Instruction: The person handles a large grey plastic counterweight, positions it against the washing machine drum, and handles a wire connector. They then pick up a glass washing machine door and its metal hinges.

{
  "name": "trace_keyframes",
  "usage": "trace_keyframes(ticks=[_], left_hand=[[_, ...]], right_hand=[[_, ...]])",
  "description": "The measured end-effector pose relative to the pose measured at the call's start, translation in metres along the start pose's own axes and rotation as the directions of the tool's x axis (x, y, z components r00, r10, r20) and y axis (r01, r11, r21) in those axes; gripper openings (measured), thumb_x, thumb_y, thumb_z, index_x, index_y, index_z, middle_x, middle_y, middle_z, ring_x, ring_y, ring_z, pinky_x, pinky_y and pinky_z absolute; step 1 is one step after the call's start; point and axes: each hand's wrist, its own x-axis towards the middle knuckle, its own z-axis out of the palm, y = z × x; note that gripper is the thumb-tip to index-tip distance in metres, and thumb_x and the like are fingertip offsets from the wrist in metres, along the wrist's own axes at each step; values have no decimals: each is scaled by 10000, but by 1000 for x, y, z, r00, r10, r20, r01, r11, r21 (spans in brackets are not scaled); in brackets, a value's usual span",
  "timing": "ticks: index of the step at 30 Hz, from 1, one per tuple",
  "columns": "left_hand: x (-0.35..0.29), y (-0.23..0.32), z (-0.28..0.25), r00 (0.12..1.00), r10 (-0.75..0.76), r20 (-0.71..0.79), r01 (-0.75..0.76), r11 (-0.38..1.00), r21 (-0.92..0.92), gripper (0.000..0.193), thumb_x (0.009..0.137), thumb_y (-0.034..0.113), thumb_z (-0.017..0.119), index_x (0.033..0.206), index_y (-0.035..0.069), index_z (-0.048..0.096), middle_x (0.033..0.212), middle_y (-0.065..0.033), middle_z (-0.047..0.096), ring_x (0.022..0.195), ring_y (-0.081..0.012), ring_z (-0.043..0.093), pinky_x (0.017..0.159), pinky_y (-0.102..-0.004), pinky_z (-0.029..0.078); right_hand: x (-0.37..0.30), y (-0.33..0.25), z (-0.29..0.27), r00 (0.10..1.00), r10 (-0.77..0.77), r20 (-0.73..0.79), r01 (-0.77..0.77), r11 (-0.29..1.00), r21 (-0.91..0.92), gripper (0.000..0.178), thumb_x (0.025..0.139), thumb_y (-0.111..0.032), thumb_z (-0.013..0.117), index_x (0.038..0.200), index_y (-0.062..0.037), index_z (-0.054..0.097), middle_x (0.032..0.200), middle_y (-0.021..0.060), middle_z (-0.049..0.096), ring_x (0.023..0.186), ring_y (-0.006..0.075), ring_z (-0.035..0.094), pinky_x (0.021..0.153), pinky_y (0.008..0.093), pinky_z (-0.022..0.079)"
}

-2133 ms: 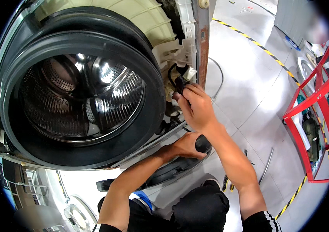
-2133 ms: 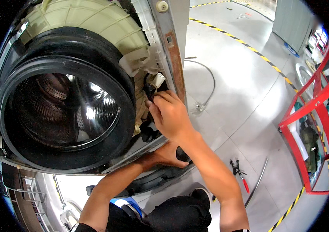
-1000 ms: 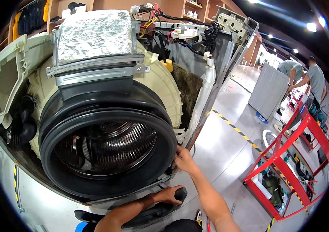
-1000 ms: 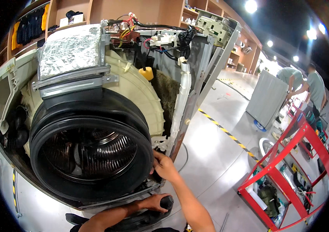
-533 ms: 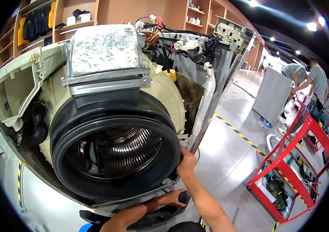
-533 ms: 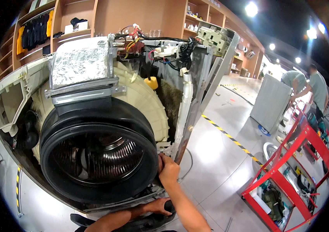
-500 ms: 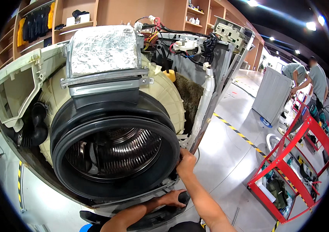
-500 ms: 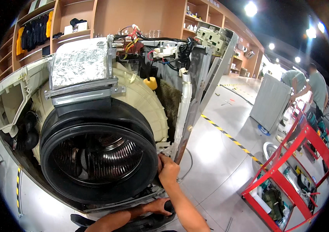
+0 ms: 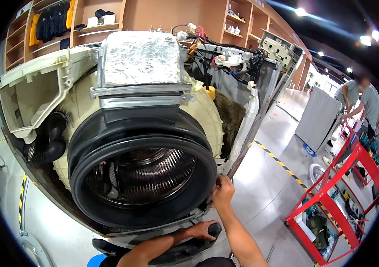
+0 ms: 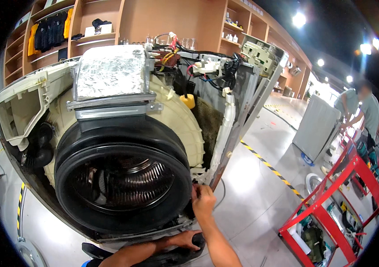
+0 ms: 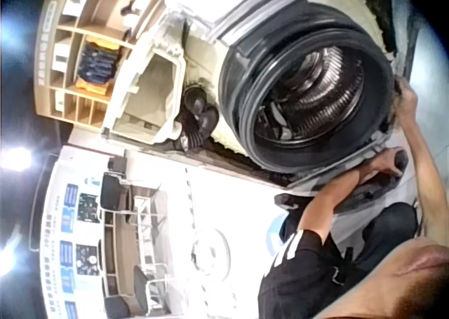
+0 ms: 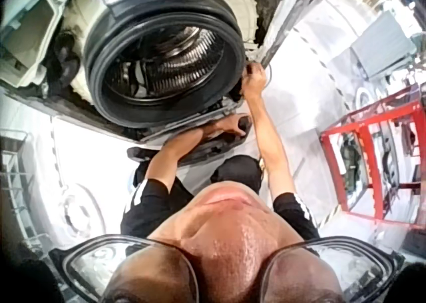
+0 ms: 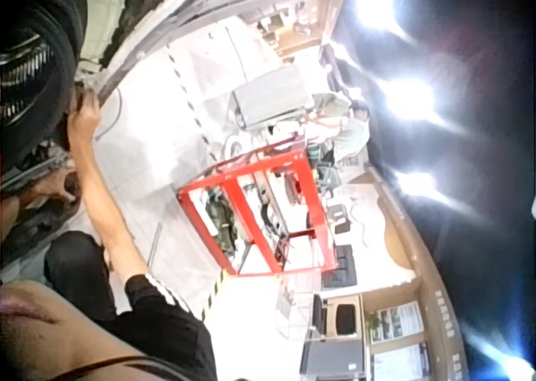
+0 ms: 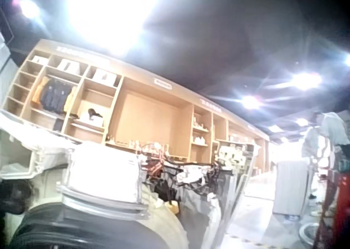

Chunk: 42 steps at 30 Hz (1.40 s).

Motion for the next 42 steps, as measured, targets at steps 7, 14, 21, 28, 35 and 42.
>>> trace_keyframes(ticks=[7, 14, 21, 28, 35, 42], left_hand=[[3, 0, 12, 996, 72, -45, -70, 997, 45, 807, 585, 355, 704, 1249, 18, 393, 1067, -209, 562, 973, -281, 559, 846, -343, 427], [-2, 0, 8, 999, 41, -30, -40, 999, 34, 761, 561, 351, 698, 1209, 54, 433, 1018, -191, 584, 903, -277, 586, 805, -359, 454], [4, -15, 18, 999, 15, -41, -11, 995, 96, 760, 567, 345, 707, 1224, 87, 427, 1039, -188, 579, 923, -283, 580, 813, -359, 453], [7, 12, 14, 999, -33, -3, 33, 997, 74, 808, 568, 346, 737, 1253, 72, 407, 1103, -195, 549, 986, -276, 554, 851, -358, 429], [1, 6, 15, 999, 16, -51, -11, 996, 89, 749, 564, 307, 708, 1219, 76, 427, 1016, -181, 589, 916, -281, 582, 825, -342, 451], [1, 18, 14, 999, 21, -35, -19, 998, 67, 746, 567, 312, 712, 1218, 84, 426, 989, -179, 593, 904, -284, 583, 817, -343, 453]], right_hand=[[3, -5, -4, 994, 99, 50, -96, 993, -63, 393, 620, 6, 642, 990, -24, 512, 718, 129, 567, 620, 304, 582, 592, 349, 470], [34, -23, -21, 922, -266, 282, 348, 889, -297, 421, 627, -15, 595, 1044, -19, 538, 932, 137, 486, 837, 321, 510, 704, 390, 428], [67, -43, -31, 883, -280, 376, 434, 794, -427, 441, 695, -32, 546, 1130, -32, 476, 990, 160, 462, 712, 298, 561, 591, 389, 454], [71, -26, -35, 860, -41, 508, 357, 762, -541, 506, 686, -86, 617, 1127, -45, 374, 893, 160, 509, 570, 329, 592, 494, 418, 471], [87, -29, -33, 788, -85, 609, 397, 827, -398, 481, 663, -135, 664, 1072, -39, 431, 809, 176, 545, 627, 345, 596, 533, 415, 481], [101, -27, -29, 721, 45, 692, 280, 894, -349, 339, 699, -72, 569, 1037, -60, 540, 656, 176, 596, 659, 331, 611, 600, 410, 487]])
